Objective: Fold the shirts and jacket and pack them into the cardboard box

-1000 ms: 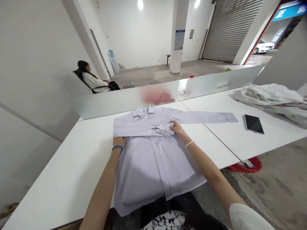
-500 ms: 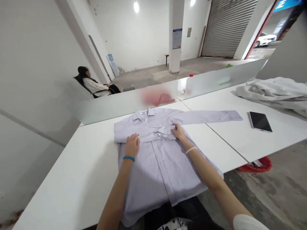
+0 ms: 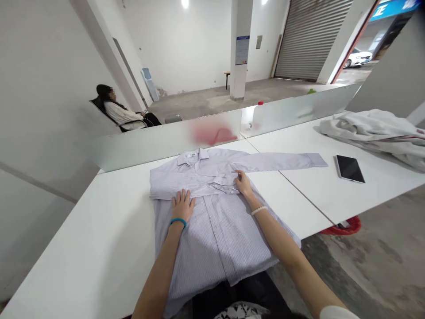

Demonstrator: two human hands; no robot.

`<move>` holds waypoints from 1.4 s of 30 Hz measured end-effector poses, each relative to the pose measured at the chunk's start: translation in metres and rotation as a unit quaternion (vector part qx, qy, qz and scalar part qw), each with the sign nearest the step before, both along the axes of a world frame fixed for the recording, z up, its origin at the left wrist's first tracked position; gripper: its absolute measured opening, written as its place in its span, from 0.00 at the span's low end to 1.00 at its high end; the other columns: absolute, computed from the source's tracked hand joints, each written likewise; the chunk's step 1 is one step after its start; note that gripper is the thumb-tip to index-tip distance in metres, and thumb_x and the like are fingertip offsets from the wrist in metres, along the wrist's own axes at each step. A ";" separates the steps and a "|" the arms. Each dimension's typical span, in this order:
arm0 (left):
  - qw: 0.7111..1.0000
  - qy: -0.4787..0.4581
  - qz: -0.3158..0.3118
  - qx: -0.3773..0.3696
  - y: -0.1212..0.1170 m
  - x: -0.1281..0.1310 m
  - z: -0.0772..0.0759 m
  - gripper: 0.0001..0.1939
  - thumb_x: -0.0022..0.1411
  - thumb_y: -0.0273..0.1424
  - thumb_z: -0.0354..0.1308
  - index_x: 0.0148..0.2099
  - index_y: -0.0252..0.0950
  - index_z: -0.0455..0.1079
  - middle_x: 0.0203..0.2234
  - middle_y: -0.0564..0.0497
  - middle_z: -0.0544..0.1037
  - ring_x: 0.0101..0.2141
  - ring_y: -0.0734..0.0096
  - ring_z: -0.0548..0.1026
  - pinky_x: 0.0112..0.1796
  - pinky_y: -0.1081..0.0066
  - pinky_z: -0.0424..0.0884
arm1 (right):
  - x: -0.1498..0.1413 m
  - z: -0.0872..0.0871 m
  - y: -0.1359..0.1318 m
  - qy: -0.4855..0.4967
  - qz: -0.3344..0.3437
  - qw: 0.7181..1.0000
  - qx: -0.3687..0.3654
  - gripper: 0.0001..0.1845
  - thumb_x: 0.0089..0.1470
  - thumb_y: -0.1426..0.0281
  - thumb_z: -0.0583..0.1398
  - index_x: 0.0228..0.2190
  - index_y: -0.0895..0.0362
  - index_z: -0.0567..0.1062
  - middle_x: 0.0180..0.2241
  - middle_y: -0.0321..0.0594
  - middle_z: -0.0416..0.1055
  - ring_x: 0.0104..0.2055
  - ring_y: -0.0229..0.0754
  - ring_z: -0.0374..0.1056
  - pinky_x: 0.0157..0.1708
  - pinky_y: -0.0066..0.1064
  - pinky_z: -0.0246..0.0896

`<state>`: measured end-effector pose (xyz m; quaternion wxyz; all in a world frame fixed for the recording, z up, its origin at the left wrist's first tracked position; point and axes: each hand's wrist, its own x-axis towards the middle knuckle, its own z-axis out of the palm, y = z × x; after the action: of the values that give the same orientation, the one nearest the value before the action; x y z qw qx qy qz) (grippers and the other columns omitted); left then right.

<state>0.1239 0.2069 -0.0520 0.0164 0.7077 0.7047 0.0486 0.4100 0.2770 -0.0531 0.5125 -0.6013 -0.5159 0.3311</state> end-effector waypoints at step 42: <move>0.942 -0.245 -0.228 -0.035 0.023 0.152 -0.005 0.28 0.65 0.44 0.44 0.64 0.38 0.56 0.65 0.49 0.52 0.65 0.62 0.42 0.63 0.54 0.30 | 0.236 0.017 0.032 -0.312 -0.321 0.883 -0.142 0.31 0.60 0.67 0.43 0.61 0.66 0.54 0.64 0.59 0.45 0.65 0.64 0.37 0.55 0.67 0.37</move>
<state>0.2762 0.2303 -0.0567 0.2237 0.8144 0.5004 0.1906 0.6458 0.3089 -0.0361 0.3120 -0.8729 -0.3749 0.0131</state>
